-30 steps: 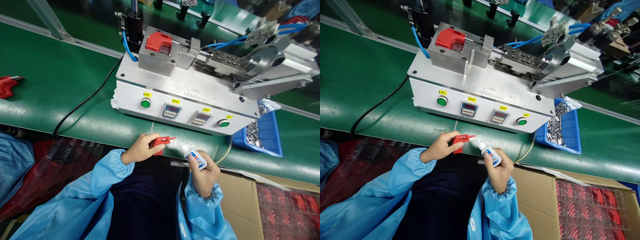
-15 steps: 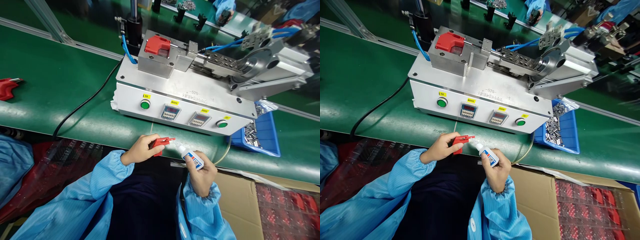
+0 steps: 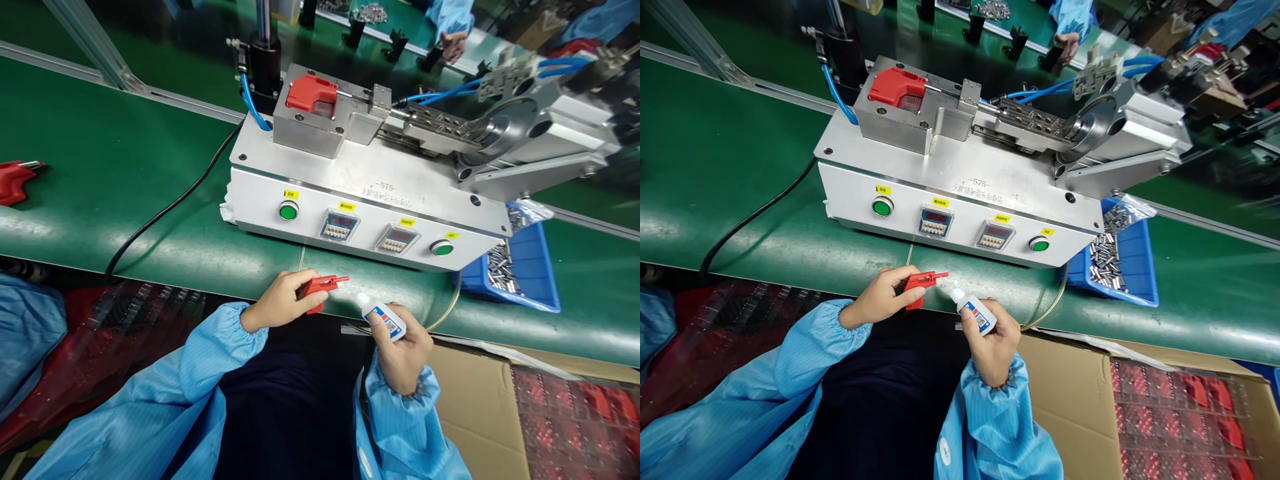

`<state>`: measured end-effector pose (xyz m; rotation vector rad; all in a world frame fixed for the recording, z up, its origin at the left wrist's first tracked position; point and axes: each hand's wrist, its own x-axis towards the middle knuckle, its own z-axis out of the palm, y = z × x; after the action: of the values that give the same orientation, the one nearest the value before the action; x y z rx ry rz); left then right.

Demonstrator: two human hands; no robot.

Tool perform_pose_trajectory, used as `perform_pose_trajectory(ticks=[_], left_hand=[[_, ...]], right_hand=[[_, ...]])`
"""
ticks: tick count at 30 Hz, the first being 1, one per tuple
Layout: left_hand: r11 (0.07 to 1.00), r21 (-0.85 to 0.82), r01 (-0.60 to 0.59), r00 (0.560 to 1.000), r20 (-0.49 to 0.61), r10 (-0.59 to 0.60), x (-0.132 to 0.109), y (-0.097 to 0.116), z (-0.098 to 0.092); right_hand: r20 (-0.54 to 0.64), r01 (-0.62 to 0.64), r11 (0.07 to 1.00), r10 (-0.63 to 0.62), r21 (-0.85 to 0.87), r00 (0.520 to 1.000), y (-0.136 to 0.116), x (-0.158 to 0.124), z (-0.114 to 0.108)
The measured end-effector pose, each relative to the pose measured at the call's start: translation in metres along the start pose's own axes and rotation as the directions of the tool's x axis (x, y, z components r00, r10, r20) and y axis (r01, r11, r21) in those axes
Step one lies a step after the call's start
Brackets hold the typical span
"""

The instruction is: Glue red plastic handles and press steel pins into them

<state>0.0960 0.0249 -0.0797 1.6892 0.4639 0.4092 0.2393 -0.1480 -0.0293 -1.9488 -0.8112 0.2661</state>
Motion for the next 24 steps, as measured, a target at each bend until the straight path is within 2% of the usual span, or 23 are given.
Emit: perform_pose_trajectory(ticks=[8,12,15,18,24], left_hand=[[1.000,0.003,0.002,1.000,0.004,-0.002,0.000,-0.002,0.000],[1.000,-0.025,0.005,1.000,0.015,-0.005,0.000,-0.004,0.000],[0.999,-0.048,0.020,1.000,0.019,-0.020,0.000,-0.005,-0.001],[0.997,-0.071,0.043,0.999,0.032,-0.041,-0.001,-0.005,-0.001],[0.995,-0.081,0.057,0.998,0.043,-0.054,-0.001,-0.006,0.000]], right_hand=[[-0.070,-0.053,0.998,0.057,0.046,0.996,0.012,0.003,-0.004],[-0.098,-0.126,0.963,0.153,0.238,0.983,0.025,0.007,-0.004],[0.026,-0.219,0.875,0.231,0.432,0.973,0.031,0.012,-0.006],[0.154,-0.287,0.822,0.243,0.493,0.958,0.035,0.016,-0.008],[0.194,-0.328,0.790,0.265,0.519,0.944,0.038,0.018,0.000]])
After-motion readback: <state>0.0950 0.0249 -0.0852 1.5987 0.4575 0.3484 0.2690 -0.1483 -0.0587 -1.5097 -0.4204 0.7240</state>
